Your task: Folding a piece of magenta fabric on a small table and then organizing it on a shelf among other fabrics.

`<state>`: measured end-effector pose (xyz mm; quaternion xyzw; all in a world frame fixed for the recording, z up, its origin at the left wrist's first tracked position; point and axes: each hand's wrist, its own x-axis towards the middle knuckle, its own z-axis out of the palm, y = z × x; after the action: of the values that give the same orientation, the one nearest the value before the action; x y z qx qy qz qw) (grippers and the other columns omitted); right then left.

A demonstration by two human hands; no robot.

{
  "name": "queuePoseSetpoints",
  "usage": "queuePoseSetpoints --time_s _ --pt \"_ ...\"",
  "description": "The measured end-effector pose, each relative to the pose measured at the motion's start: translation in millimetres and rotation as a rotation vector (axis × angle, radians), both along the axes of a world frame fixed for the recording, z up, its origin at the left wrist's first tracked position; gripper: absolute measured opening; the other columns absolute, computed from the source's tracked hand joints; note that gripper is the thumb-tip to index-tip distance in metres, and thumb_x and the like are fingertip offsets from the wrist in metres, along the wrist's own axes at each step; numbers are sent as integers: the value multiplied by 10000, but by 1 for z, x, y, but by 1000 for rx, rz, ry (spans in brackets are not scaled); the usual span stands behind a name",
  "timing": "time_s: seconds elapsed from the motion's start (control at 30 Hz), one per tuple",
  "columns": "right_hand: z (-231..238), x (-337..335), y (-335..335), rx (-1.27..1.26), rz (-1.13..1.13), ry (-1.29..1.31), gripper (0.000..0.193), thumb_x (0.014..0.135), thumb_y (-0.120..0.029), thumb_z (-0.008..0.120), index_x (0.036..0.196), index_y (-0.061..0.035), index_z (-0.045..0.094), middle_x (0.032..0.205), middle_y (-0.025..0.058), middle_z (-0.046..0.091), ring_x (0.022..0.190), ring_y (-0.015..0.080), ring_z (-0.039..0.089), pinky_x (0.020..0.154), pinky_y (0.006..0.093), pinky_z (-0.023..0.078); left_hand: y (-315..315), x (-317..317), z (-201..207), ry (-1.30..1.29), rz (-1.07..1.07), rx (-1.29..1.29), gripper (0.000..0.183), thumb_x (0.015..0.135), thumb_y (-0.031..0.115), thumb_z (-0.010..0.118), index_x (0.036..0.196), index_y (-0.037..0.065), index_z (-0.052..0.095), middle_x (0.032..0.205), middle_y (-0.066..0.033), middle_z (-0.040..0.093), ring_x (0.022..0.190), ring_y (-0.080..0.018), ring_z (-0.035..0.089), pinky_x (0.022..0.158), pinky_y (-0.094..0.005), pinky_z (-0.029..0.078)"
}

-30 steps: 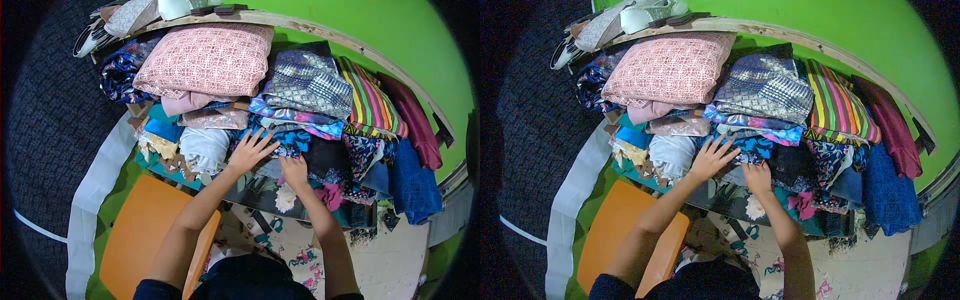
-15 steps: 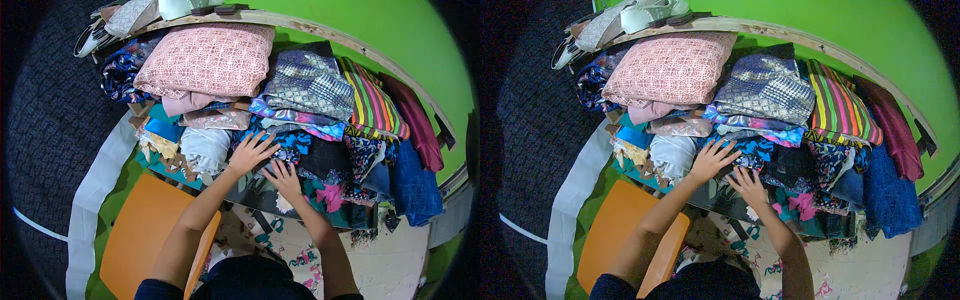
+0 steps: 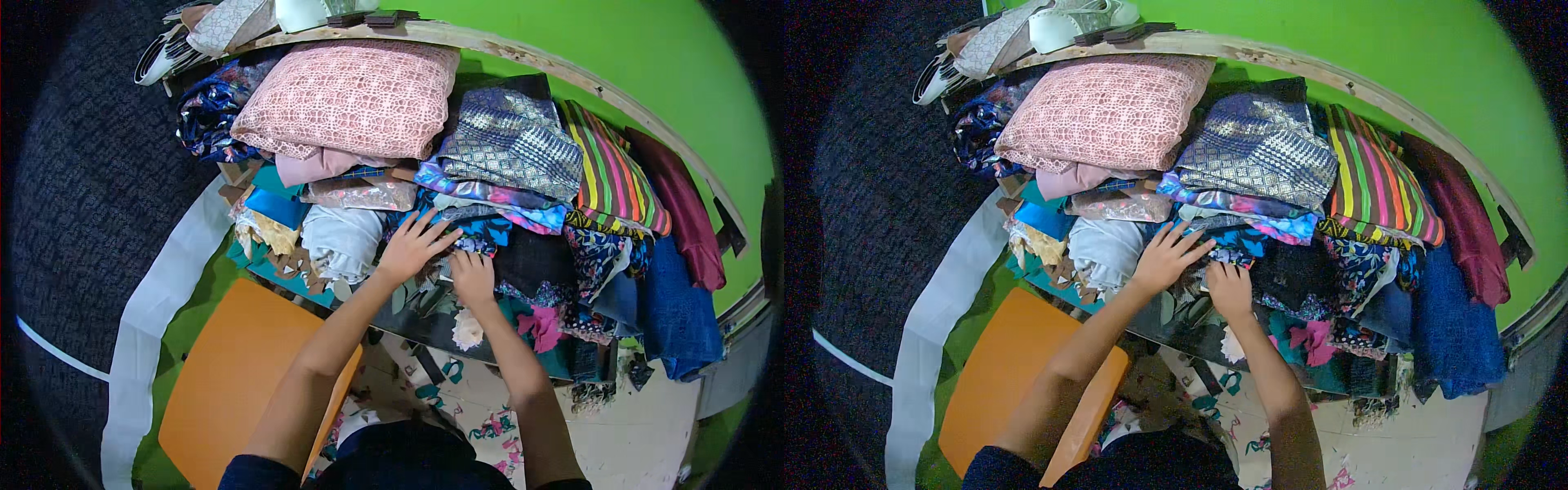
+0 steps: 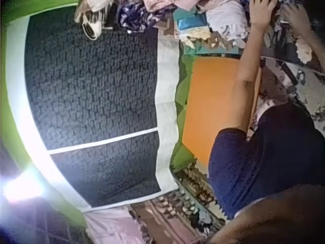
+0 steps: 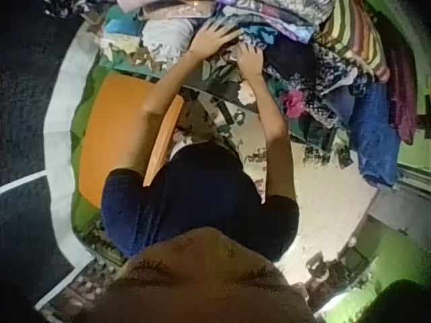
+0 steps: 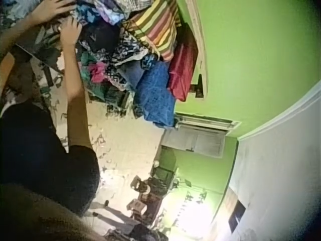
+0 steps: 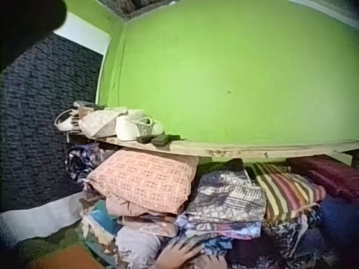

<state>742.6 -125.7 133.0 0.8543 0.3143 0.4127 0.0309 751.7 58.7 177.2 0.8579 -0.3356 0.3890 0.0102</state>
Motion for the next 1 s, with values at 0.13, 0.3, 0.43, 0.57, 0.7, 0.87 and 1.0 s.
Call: queuePoseSetpoints --time_s 0.13,0.3,0.43,0.57,0.7,0.87,1.0 --pt "2 1 -4 34 5 33 163 755 -148 555 892 -89 622 947 2 565 857 164 527 713 333 400 -4 0 7 42 24 29 534 830 171 475 1350 274 409 1267 -43 489 1199 -284 429 1033 -465 318" --pt "-10 -13 -13 32 85 88 209 767 -155 547 947 -81 622 1007 28 581 893 178 541 748 337 407 -5 -10 0 58 29 78 570 816 179 506 1361 286 376 1356 -40 422 1233 -273 400 1036 -453 312" --pt "-17 -27 -25 -43 143 96 297 783 -177 534 1059 -89 597 1101 51 569 975 191 534 812 354 409 -2 -27 -16 117 91 97 622 772 153 574 1351 281 389 1441 -38 335 1277 -279 355 1051 -467 288" --pt "-27 -25 -40 -145 155 78 315 803 -200 507 1094 -100 576 1170 51 539 1017 196 513 844 373 410 -8 -35 -29 182 83 -4 627 750 158 611 1338 264 423 1454 -55 315 1310 -303 318 1072 -494 239" --pt "-26 -23 -39 -155 185 47 311 793 -193 512 1071 -75 584 1115 59 553 958 192 517 806 365 415 -13 -45 -30 234 108 -70 591 770 155 580 1335 256 439 1460 -59 308 1316 -312 313 1078 -499 219" --pt "-25 -32 -21 -41 407 64 233 765 -167 532 945 -47 616 777 28 542 740 171 517 687 320 403 -11 -56 -29 199 175 -63 571 773 187 560 1330 242 445 1434 -63 352 1296 -288 351 1075 -476 237" --pt "-7 -34 3 44 538 42 143 767 -174 584 859 -72 624 681 4 512 646 152 509 617 304 388 11 -61 -29 153 271 -118 633 726 209 608 1332 189 424 1386 -79 400 1258 -271 391 1046 -452 291"
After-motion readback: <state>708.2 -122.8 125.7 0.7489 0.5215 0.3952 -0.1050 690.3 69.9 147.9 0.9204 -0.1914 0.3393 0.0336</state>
